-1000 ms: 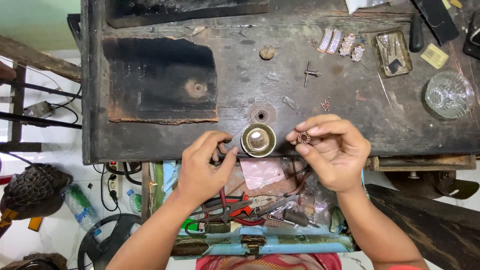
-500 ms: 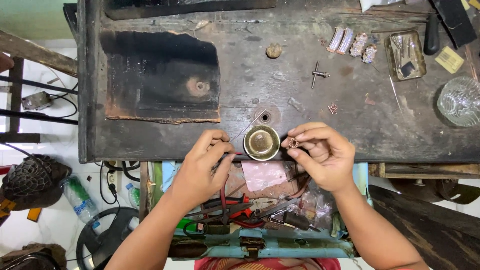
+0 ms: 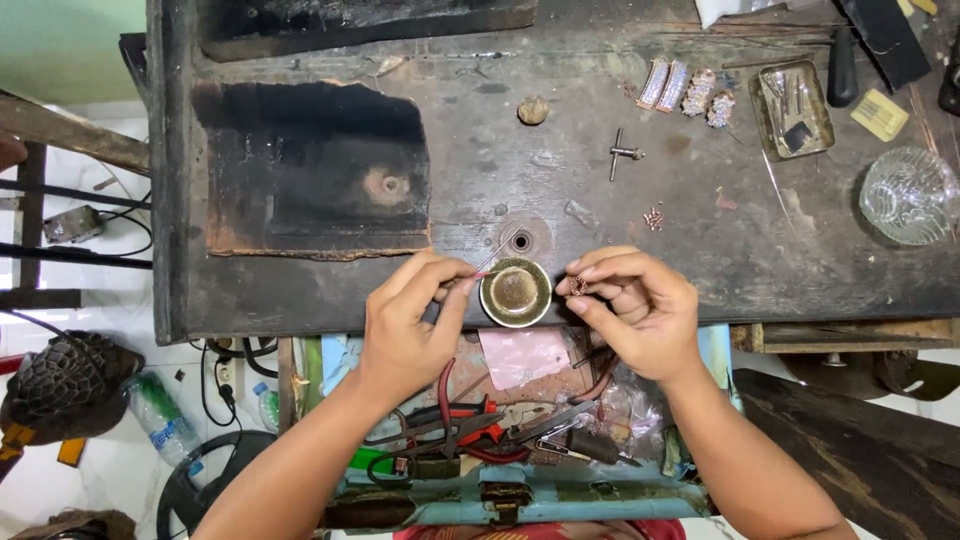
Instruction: The person applies flux to a small metal ring using a brush, then uses a blowtorch to heat the ring. The ring is held with tweezers and heated until it glows, then the torch is set aside.
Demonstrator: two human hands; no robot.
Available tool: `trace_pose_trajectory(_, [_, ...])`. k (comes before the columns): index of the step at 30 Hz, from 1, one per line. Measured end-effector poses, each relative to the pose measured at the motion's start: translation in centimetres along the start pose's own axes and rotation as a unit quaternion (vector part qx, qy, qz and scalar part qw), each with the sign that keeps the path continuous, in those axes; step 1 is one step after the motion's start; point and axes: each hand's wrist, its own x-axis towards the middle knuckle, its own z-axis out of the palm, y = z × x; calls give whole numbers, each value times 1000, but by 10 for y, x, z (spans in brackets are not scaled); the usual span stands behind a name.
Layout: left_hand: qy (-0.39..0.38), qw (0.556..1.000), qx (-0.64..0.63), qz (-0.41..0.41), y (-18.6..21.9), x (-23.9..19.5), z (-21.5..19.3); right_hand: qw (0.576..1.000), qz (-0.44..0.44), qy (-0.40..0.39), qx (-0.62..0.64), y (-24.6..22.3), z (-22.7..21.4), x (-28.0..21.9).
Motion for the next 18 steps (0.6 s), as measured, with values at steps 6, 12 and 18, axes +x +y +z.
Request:
trace_pose_trajectory(6, [-8,1000,8,19,-10,-13,9,1000,17,-10,-15,-2,-1,1])
trace_pose_trajectory(12, [7,999,27,40,-16,-17,17,999,29,-16,-18,-6,-2,2])
trace_pose_trajectory(18, [8,998,34,49,-15,-17,17,999,29,-21,-18,-4,-4,2])
